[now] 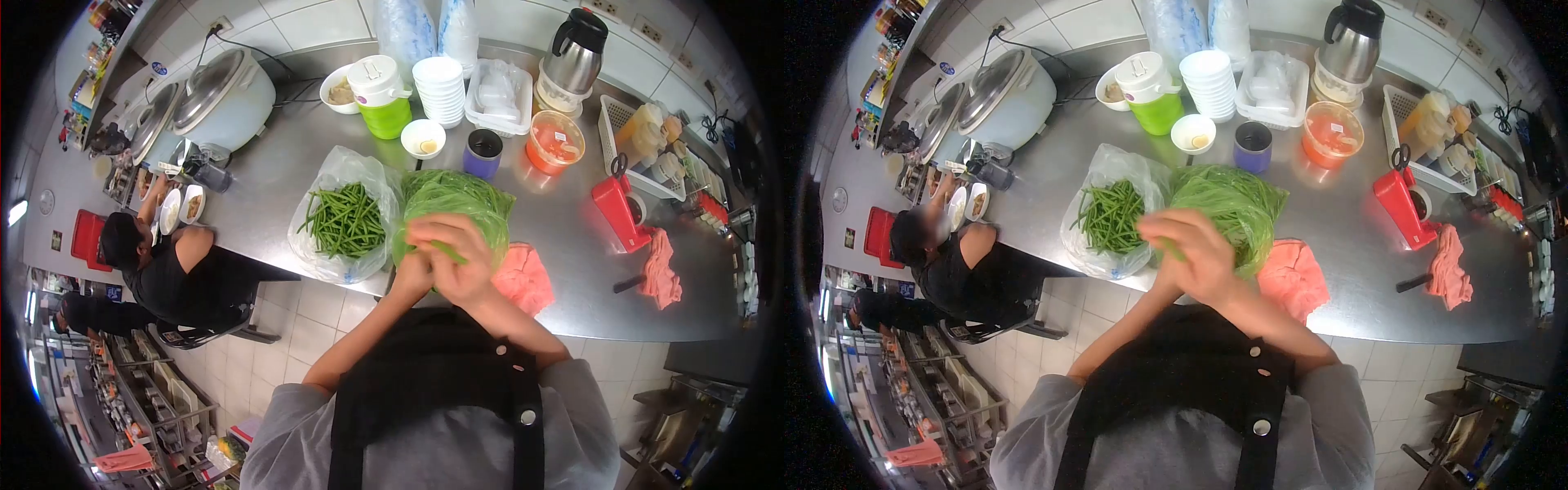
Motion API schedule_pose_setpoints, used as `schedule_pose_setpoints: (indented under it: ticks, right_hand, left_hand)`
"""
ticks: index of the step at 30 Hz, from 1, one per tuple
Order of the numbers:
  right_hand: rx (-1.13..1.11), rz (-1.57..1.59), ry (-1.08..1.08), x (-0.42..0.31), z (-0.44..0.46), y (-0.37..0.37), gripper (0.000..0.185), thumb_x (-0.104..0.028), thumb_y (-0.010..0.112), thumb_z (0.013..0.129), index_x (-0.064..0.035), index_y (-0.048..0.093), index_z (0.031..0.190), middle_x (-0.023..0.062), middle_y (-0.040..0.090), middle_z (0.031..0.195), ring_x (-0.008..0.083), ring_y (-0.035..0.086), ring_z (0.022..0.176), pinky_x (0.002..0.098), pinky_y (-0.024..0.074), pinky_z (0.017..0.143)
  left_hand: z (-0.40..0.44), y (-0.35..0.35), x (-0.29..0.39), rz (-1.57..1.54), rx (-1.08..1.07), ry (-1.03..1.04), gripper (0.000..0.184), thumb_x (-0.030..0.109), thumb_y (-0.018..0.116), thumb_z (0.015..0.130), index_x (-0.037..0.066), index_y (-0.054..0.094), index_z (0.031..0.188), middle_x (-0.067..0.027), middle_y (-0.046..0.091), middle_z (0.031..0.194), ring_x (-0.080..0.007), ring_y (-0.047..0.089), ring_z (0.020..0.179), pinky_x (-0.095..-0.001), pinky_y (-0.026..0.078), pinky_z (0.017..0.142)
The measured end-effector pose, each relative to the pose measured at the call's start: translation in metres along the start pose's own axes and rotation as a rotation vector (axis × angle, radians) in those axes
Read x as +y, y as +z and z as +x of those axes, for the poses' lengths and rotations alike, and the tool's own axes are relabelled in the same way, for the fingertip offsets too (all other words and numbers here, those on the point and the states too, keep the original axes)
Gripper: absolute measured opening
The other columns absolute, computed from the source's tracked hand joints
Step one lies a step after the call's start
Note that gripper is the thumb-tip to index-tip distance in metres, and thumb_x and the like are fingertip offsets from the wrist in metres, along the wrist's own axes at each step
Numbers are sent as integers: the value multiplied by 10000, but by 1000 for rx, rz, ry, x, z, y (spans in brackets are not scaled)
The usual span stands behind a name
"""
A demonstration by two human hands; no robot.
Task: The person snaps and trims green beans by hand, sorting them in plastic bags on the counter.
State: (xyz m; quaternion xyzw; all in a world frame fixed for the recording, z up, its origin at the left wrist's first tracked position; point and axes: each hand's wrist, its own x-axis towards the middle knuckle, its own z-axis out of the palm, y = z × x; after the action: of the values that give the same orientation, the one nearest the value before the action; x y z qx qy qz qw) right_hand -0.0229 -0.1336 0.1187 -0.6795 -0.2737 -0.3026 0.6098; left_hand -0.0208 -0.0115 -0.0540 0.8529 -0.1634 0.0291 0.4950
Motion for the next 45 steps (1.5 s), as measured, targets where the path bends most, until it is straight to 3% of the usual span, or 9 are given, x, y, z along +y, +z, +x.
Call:
schedule_pose_setpoints:
  ticks: [2,3,10,13,17,19,25,31,45]
  right_hand:
    - [-70,65,-70,7,9,23,234,38,585,877,33,648,1102,168,642,1074,259,646,962,319,556,785]
    - [-129,101,190,24,3,40,263,26,596,873,36,641,1132,180,642,1082,253,643,991,320,554,793]
    - [-932,-172,904,60,-6,-31,170,-116,659,858,17,684,962,144,701,834,312,683,919,373,534,766]
    - [-718,-784,619,103,-94,-31,192,-104,695,786,17,580,882,246,646,1034,389,666,912,467,527,755]
    - [-651,-797,896,100,-108,-33,308,-89,705,773,33,536,1000,274,610,1135,403,660,938,472,530,774]
    - [-696,-820,856,101,-114,-37,481,-123,720,760,21,480,1151,277,646,993,410,654,930,479,513,798]
    - [-715,-901,831,92,-105,-41,371,-77,663,731,-11,594,1089,229,680,829,376,657,916,475,505,795]
    - [-481,-680,602,68,-78,-60,340,-20,616,765,-51,682,1097,208,681,969,373,646,920,468,479,848]
    - [-590,-751,484,68,-85,-57,433,-45,661,790,-107,652,1219,135,663,952,335,605,962,455,446,826]
  left_hand:
    - [-5,13,-30,178,-11,63,412,205,682,830,9,568,1173,-227,678,919,-385,671,832,-450,514,721]
    - [-2,13,-33,129,121,140,461,232,666,843,19,527,1228,-243,671,957,-403,665,842,-465,515,715]
    - [8,-50,20,427,-136,-246,220,208,608,904,12,684,969,-237,667,910,-413,642,879,-475,512,737]
    - [15,-49,13,163,-103,-40,164,137,611,888,30,674,997,-194,675,913,-406,642,876,-461,514,769]
    - [16,-48,23,211,-184,-58,180,132,615,885,51,666,1037,-165,675,976,-391,642,901,-460,516,772]
    - [22,-46,26,238,-214,1,190,102,612,878,62,660,1058,-141,665,1029,-380,636,926,-456,517,781]
    - [32,-48,37,230,-221,124,201,58,604,875,57,668,1065,-152,651,1044,-365,621,943,-417,502,804]
    - [41,-60,54,321,-57,303,205,79,622,860,40,671,1055,-169,651,996,-371,625,904,-441,506,796]
    - [33,-63,37,346,-200,162,165,76,660,823,5,667,971,-178,652,880,-353,638,825,-411,515,734]
